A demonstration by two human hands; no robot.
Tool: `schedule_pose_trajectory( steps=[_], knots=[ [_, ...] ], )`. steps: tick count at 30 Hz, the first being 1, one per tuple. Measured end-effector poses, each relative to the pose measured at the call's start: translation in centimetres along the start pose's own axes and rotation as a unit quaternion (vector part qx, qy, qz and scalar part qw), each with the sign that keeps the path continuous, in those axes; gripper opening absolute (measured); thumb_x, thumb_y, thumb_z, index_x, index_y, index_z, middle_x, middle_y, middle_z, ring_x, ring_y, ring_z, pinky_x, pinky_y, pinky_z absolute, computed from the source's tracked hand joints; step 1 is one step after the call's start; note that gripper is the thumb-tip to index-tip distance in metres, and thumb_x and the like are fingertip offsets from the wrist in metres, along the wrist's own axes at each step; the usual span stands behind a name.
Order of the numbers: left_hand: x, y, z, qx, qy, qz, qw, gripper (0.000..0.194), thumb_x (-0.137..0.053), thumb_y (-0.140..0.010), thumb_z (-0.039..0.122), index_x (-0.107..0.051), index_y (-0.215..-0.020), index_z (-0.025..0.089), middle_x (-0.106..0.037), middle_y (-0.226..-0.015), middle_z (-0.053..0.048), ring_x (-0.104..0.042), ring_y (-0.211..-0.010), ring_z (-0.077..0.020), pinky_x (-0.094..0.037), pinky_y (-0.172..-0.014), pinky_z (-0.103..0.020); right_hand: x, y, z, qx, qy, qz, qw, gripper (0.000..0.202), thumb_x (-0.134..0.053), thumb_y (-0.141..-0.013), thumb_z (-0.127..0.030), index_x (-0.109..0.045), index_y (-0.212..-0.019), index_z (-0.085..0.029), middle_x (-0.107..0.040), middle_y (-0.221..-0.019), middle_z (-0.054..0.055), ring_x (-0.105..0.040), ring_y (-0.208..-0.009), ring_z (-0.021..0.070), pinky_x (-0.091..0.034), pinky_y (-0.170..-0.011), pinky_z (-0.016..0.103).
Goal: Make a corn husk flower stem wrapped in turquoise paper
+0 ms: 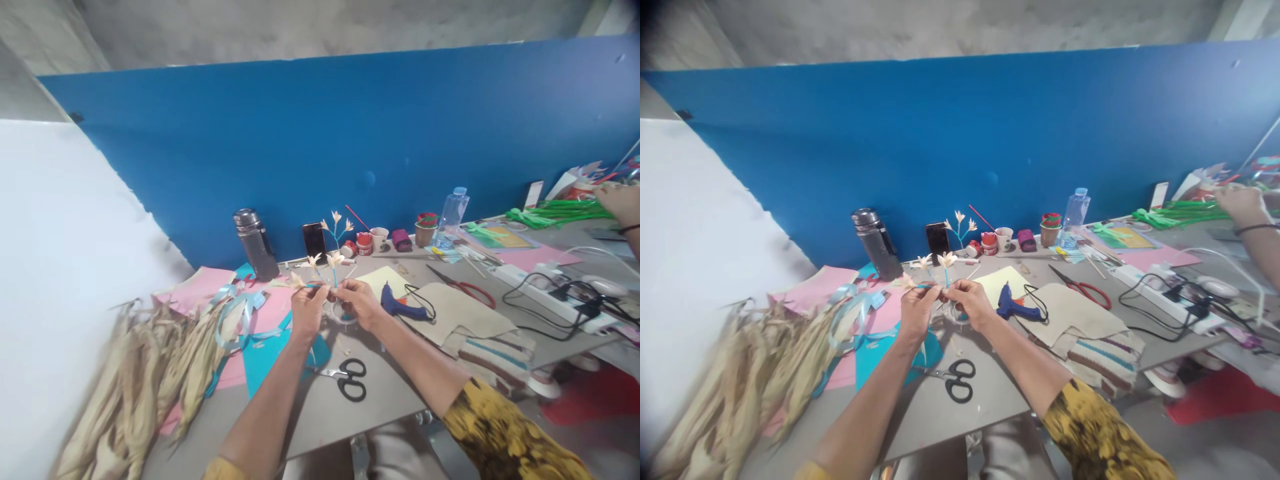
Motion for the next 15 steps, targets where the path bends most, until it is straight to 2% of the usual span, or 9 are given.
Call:
schedule_pose_trajectory(
  steps=[3, 10, 15],
  knots=[
    [-0.12, 0.00, 0.00, 0.000, 0.012, -0.004, 1.000, 0.017, -0.070, -0.068, 0.032, -0.066, -0.069, 0.015, -0.065, -0.057, -0.001, -0.060, -0.059, -0.0150, -0.049, -0.067, -0.026, 0.03, -0.09, 0.02, -0.007, -0.011, -0.002, 1.000, 0.031, -0.084, -0.058, -0.037, -0.060, -0.063, -0.017, -0.067, -0.063, 0.002, -0.048, -0.052, 0.0090, -0.023, -0.044, 0.021],
    [0.32, -0.34, 0.08, -0.009, -0.004, 0.008, 1.000, 0.018, -0.070, -0.069, 0.032, -0.067, -0.073, 0.014, -0.066, -0.057, -0.001, -0.062, -0.058, -0.0151, -0.049, -0.066, -0.026, 0.00, 0.01, -0.39, -0.008, 0.000, -0.013, 1.000, 0.033, -0.084, -0.058, -0.041, -0.069, -0.073, -0.016, -0.066, -0.065, 0.001, -0.048, -0.054, 0.0084, -0.031, -0.048, 0.020],
    [0.24, -0.27, 0.04, -0.008, 0.015, -0.005, 1.000, 0.020, -0.070, -0.070, 0.033, -0.065, -0.073, 0.014, -0.065, -0.056, -0.001, -0.061, -0.056, -0.0154, -0.049, -0.065, -0.027, 0.07, -0.21, -0.17, 0.011, 0.009, -0.034, 0.999, 0.032, -0.081, -0.064, -0.043, -0.070, -0.075, -0.015, -0.066, -0.067, 0.002, -0.047, -0.054, 0.0081, -0.030, -0.049, 0.021]
  ],
)
Point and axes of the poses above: each hand's wrist, its own y-axis away from the middle knuckle, its own x-axis out of the back of the hand, z = x × y, the point moved 5 cm from there along -y, towards the middle knuckle
